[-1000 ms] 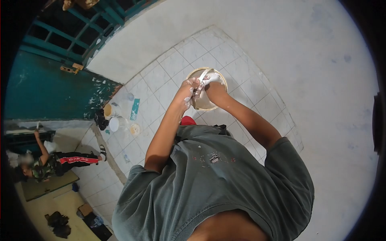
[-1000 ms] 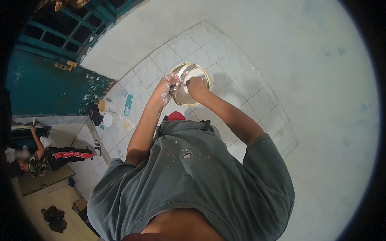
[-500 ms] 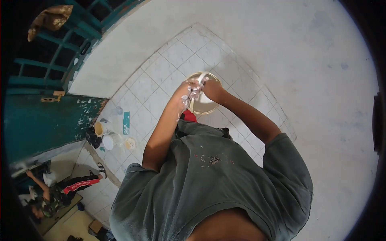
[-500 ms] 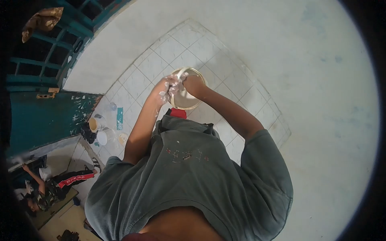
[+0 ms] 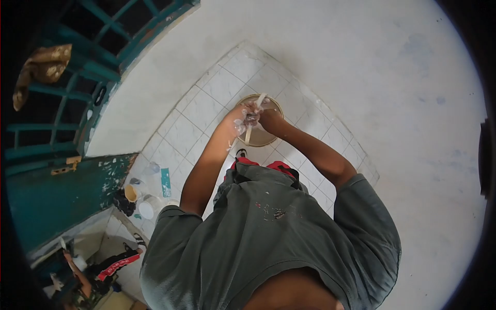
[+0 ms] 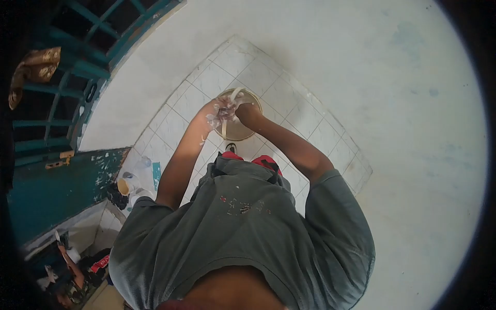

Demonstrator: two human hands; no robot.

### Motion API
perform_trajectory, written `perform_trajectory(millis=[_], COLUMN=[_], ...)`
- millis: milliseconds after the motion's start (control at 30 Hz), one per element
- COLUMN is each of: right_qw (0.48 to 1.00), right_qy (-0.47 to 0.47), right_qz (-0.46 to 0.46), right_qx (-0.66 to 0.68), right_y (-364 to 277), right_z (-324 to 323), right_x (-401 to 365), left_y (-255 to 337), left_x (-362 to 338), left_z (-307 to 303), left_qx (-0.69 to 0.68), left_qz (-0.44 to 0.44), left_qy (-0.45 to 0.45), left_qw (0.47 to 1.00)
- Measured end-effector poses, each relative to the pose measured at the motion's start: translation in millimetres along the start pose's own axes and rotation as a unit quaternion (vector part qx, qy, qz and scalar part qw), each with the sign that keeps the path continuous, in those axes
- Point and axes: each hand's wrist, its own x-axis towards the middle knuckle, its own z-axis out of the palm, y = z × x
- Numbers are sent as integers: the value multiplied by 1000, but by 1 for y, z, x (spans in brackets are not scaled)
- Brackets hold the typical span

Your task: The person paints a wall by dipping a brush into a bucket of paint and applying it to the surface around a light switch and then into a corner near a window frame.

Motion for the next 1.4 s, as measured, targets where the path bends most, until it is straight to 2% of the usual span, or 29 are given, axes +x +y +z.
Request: perform_trajectory(millis=[33,100,167,200,300,333,467,533,667,733,867,933,1000,1100,1167,1200,1233,1267,1300,1333,1400], right_qw=[999,1000,994,995,994,992,992,979,982,970,988,966,972,969,946,912,913,957,978,977,953], right_qy=[-37,-10,45,9,2,62,79,91,105,212,143,247,227,224,237,276,274,134,-11,-13,108], right_qz=[-14,-14,63,76,88,75,48,26,32,22,28,-10,-46,-99,-206,-269,-271,-224,-173,-176,-280], right_qx=[-22,6,76,69,60,78,83,183,152,115,58,78,37,-32,-80,-138,-136,-129,-119,-119,-46], right_y=[4,9,13,14,30,35,51,48,32,23,22,22,29,35,38,41,40,33,29,31,44], right_z=[-8,-34,-69,-91,-118,-121,-135,-147,-158,-155,-158,-145,-129,-109,-97,-95,-93,-106,-111,-111,-108], right_x=[4,7,9,12,20,22,45,46,43,37,46,56,71,82,89,87,88,82,82,79,78], left_y=[7,14,22,27,48,55,78,83,90,91,96,95,95,94,94,93,91,90,92,90,89], left_x=[4,9,16,16,13,16,11,9,6,7,7,6,7,6,7,9,10,12,13,15,14], left_z=[-1,-4,-5,2,19,23,53,63,73,71,76,76,75,79,75,74,72,68,65,61,63], left_qx=[4,-3,-20,-38,-53,-44,52,73,121,123,127,129,135,156,152,153,154,153,150,149,155], left_qz=[7,17,34,35,51,54,115,135,166,173,171,166,168,169,164,168,172,172,176,180,172], left_qy=[-35,-43,-17,33,-8,15,34,46,71,50,28,27,-8,23,23,29,35,37,26,16,26], left_qw=[999,999,999,998,997,997,991,987,976,976,977,977,977,973,974,973,972,972,973,972,973])
